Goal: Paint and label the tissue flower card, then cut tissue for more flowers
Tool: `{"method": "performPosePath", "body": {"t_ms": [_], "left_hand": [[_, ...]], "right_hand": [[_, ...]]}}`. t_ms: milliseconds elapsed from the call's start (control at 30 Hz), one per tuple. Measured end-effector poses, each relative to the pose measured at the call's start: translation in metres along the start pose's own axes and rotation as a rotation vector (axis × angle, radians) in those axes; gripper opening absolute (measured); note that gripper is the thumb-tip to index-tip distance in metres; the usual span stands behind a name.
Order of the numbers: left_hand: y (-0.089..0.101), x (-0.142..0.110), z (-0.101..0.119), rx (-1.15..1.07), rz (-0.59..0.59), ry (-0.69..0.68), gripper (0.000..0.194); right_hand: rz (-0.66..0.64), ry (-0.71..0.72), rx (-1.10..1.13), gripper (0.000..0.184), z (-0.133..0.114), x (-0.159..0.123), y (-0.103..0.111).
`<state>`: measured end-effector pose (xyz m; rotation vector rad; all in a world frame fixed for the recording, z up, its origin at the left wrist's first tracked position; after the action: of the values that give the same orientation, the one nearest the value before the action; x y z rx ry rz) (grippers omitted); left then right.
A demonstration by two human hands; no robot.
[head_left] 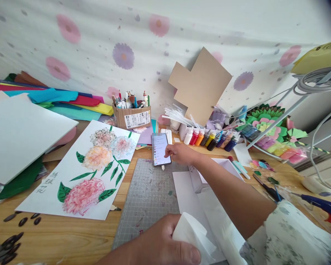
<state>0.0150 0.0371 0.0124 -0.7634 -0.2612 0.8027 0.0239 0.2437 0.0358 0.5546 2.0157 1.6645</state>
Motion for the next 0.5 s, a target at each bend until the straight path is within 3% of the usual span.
{"method": "performPosePath", "body": {"t_ms": [167, 333, 500], "left_hand": [[0.0001, 0.0026, 0.0013, 0.043, -0.005, 0.006, 0.058], [0.0018, 0.0026, 0.0014, 0.069, 0.021, 0.015, 0.059], [0.0002, 0.0012, -0.0006, 0.042, 0.005, 0.011, 0.058]], "right_hand": [[0.073, -0.087, -0.054, 0.037, 0.0090, 0.0052, 0.0005], [0.041, -0.031, -0.042, 0.031, 0.0059, 0.0067, -0.0019], [0.060, -0.067, -0.063, 0.034, 0.0081, 0.0067, -0.0024]]}}
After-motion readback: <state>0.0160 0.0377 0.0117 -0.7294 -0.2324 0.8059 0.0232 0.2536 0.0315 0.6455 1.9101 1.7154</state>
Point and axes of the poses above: each hand's wrist, its own x-axis towards the middle knuckle, its own y-axis out of the back of the hand, z = x × y, the point moved 5 cm from there along x, towards the middle knuckle, and after that the axes turned 8 degrees about -x, right-handed, at the moved point
